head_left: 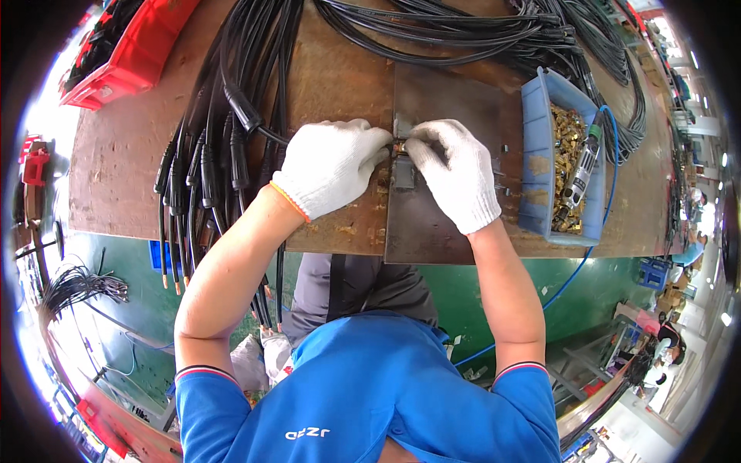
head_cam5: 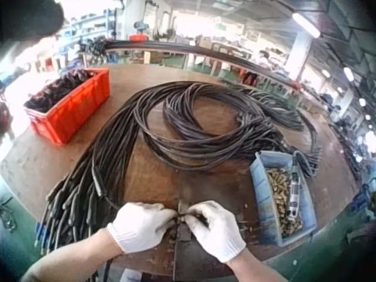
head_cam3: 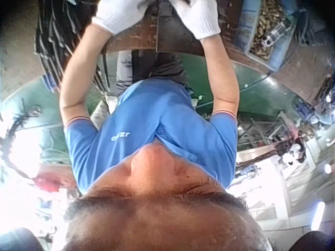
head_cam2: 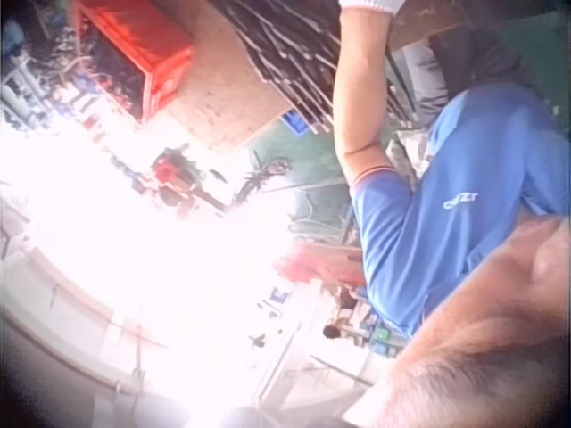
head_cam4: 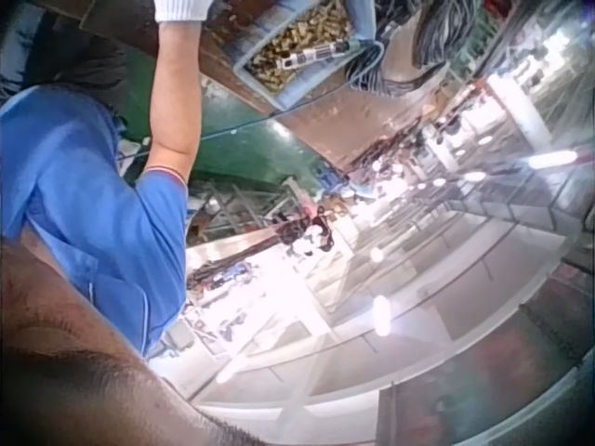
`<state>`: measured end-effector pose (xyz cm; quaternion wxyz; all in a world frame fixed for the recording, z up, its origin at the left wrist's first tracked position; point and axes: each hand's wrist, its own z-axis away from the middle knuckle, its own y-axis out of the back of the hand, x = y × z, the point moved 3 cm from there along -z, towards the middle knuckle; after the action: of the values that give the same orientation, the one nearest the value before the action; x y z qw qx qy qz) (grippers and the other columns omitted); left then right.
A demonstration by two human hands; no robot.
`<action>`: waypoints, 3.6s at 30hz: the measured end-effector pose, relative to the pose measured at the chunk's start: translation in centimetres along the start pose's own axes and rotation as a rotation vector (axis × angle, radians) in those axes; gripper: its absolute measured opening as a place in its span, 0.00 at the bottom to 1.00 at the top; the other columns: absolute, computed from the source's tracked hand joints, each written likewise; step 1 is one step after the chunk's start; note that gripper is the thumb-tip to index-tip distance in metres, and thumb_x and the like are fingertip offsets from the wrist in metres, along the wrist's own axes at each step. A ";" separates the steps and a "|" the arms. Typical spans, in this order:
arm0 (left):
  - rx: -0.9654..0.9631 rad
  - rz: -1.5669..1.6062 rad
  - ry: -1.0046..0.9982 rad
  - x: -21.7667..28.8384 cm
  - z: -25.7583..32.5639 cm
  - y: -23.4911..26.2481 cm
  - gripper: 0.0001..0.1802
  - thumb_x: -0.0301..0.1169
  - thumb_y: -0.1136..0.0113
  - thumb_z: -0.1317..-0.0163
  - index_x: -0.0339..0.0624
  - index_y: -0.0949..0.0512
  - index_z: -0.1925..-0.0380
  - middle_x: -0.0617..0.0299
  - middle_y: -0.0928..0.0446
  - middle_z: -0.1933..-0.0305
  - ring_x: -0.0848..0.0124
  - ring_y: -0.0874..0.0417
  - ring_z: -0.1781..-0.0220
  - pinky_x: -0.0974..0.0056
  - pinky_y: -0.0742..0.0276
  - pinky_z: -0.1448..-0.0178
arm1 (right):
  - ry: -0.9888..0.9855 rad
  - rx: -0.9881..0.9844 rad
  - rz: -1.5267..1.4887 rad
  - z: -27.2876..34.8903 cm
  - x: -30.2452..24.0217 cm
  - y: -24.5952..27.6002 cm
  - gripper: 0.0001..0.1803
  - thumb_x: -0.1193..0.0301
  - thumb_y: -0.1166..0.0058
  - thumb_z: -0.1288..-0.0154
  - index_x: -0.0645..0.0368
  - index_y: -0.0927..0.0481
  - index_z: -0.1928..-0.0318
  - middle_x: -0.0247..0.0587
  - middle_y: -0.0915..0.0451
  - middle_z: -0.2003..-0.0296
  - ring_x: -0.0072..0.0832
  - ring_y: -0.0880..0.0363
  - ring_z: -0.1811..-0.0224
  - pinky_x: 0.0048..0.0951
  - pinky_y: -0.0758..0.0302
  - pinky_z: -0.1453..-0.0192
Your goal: The person repeatedly picks up black cables and brass connectors, inserts the connector onto the stripped end of the cable, and uses a pneumatic crimping tool to secure the connection. The finished cables are placed on the table after each operation.
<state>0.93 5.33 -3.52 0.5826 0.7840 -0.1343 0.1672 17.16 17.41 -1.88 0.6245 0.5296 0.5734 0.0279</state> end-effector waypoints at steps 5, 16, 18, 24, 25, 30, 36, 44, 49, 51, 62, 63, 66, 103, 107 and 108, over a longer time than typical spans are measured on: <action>0.018 0.026 0.004 0.0 0.3 -0.1 0.10 0.37 0.35 0.29 0.48 0.13 0.52 0.54 0.16 0.63 0.50 0.12 0.60 0.50 0.15 0.56 | -0.009 -0.022 -0.009 -0.3 -0.1 0.0 0.09 0.69 0.30 0.33 0.58 0.11 0.55 0.48 0.11 0.58 0.44 0.09 0.57 0.39 0.14 0.52; 0.001 0.063 0.020 -0.5 0.2 -0.7 0.12 0.36 0.35 0.29 0.46 0.13 0.51 0.52 0.14 0.60 0.48 0.11 0.58 0.49 0.15 0.53 | -0.011 -0.042 -0.008 -0.4 0.0 -0.3 0.10 0.69 0.31 0.32 0.59 0.10 0.54 0.50 0.11 0.57 0.45 0.09 0.57 0.39 0.15 0.51; -0.018 0.057 0.013 -0.4 -0.2 -0.7 0.12 0.36 0.35 0.29 0.46 0.13 0.51 0.51 0.14 0.59 0.47 0.11 0.57 0.48 0.15 0.52 | -0.009 -0.036 0.010 -0.3 0.1 0.0 0.10 0.69 0.31 0.32 0.59 0.10 0.54 0.50 0.11 0.56 0.45 0.09 0.56 0.39 0.15 0.51; -0.040 0.107 0.049 0.2 -0.5 0.1 0.12 0.35 0.36 0.29 0.44 0.12 0.53 0.48 0.14 0.59 0.46 0.11 0.55 0.48 0.16 0.50 | -0.084 0.009 0.013 0.9 -1.4 3.6 0.09 0.67 0.32 0.31 0.57 0.10 0.54 0.49 0.11 0.57 0.45 0.10 0.57 0.40 0.15 0.49; -0.043 0.103 0.060 0.0 -0.2 0.3 0.12 0.36 0.35 0.29 0.44 0.12 0.52 0.49 0.14 0.59 0.46 0.11 0.55 0.48 0.16 0.50 | -0.043 0.084 0.099 1.1 -1.4 5.3 0.10 0.64 0.33 0.30 0.55 0.10 0.55 0.48 0.11 0.59 0.43 0.10 0.55 0.40 0.15 0.48; -0.044 0.068 0.040 0.2 -0.6 -0.3 0.13 0.39 0.37 0.28 0.45 0.12 0.51 0.49 0.13 0.58 0.47 0.11 0.54 0.48 0.16 0.48 | -0.319 0.418 0.884 3.4 7.8 17.8 0.33 0.49 0.32 0.32 0.52 0.19 0.33 0.57 0.17 0.38 0.55 0.19 0.36 0.53 0.24 0.30; -0.050 0.052 0.041 0.0 -0.6 -0.3 0.13 0.39 0.37 0.27 0.45 0.12 0.52 0.50 0.13 0.57 0.47 0.11 0.56 0.48 0.16 0.49 | -0.673 0.285 0.435 4.1 15.4 21.3 0.44 0.54 0.30 0.35 0.57 0.29 0.23 0.46 0.12 0.58 0.37 0.12 0.61 0.40 0.16 0.52; 0.003 0.009 0.006 -0.3 -0.2 -0.5 0.11 0.38 0.36 0.28 0.47 0.12 0.53 0.51 0.13 0.60 0.48 0.11 0.58 0.49 0.15 0.52 | -0.488 0.628 -0.698 3.6 14.7 24.4 0.15 0.68 0.40 0.30 0.59 0.20 0.46 0.38 0.20 0.69 0.26 0.22 0.74 0.29 0.24 0.70; -0.014 0.010 0.002 0.1 -0.5 -0.2 0.10 0.37 0.35 0.29 0.48 0.12 0.53 0.52 0.14 0.61 0.49 0.11 0.59 0.49 0.15 0.53 | 0.083 0.194 -1.384 -0.6 5.1 22.0 0.13 0.64 0.43 0.29 0.61 0.20 0.54 0.40 0.24 0.61 0.29 0.24 0.60 0.38 0.24 0.51; -0.031 0.008 0.012 0.1 -0.5 -0.2 0.11 0.37 0.35 0.29 0.48 0.12 0.53 0.52 0.14 0.61 0.49 0.11 0.59 0.49 0.16 0.53 | 0.139 0.092 -1.581 -2.3 2.8 20.1 0.15 0.60 0.44 0.25 0.59 0.18 0.52 0.35 0.30 0.58 0.27 0.30 0.60 0.38 0.27 0.48; -0.046 0.020 0.021 0.3 -0.6 -0.1 0.11 0.37 0.34 0.29 0.46 0.12 0.52 0.51 0.14 0.60 0.49 0.11 0.57 0.50 0.15 0.52 | 0.124 0.134 -1.373 -4.8 -2.7 3.9 0.13 0.76 0.39 0.28 0.57 0.22 0.45 0.53 0.15 0.55 0.41 0.13 0.61 0.47 0.14 0.59; -0.049 0.014 0.023 0.3 -0.6 -0.1 0.12 0.37 0.35 0.29 0.47 0.12 0.52 0.51 0.14 0.60 0.49 0.11 0.57 0.50 0.15 0.52 | 0.157 0.055 -1.506 -5.0 -2.3 3.4 0.16 0.78 0.38 0.28 0.58 0.22 0.43 0.55 0.16 0.53 0.42 0.13 0.60 0.46 0.15 0.59; -0.053 0.004 0.025 0.2 -0.6 -0.3 0.12 0.38 0.35 0.29 0.47 0.12 0.52 0.51 0.14 0.60 0.49 0.10 0.57 0.50 0.15 0.52 | 0.098 0.044 -1.617 -5.2 -1.5 2.3 0.17 0.78 0.37 0.29 0.58 0.22 0.42 0.55 0.16 0.53 0.42 0.13 0.60 0.46 0.15 0.58; 0.073 -0.052 -0.039 0.1 -0.3 -1.2 0.07 0.35 0.37 0.33 0.50 0.13 0.59 0.55 0.15 0.65 0.49 0.12 0.63 0.48 0.17 0.57 | 0.197 -0.072 -1.414 -5.5 -2.7 -0.8 0.16 0.88 0.38 0.39 0.60 0.24 0.54 0.40 0.19 0.62 0.29 0.18 0.59 0.34 0.19 0.53; 0.054 -0.049 -0.033 0.0 -0.5 -1.1 0.08 0.36 0.37 0.31 0.50 0.12 0.57 0.55 0.14 0.63 0.49 0.11 0.62 0.48 0.16 0.56 | 0.128 -0.083 -1.231 -5.1 -2.7 -0.4 0.17 0.88 0.34 0.41 0.60 0.21 0.55 0.38 0.17 0.62 0.25 0.16 0.60 0.30 0.18 0.53; 0.050 -0.054 -0.027 0.0 -0.5 -1.0 0.09 0.36 0.37 0.31 0.51 0.12 0.56 0.55 0.14 0.63 0.49 0.11 0.61 0.48 0.16 0.56 | 0.132 -0.098 -1.211 -5.3 -3.3 -0.4 0.16 0.87 0.33 0.41 0.60 0.21 0.55 0.37 0.17 0.62 0.24 0.16 0.61 0.28 0.18 0.53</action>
<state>1.27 6.09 -4.31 0.5652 0.8039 -0.1168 0.1441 11.88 18.46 1.25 0.5161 0.0775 0.8082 -0.2730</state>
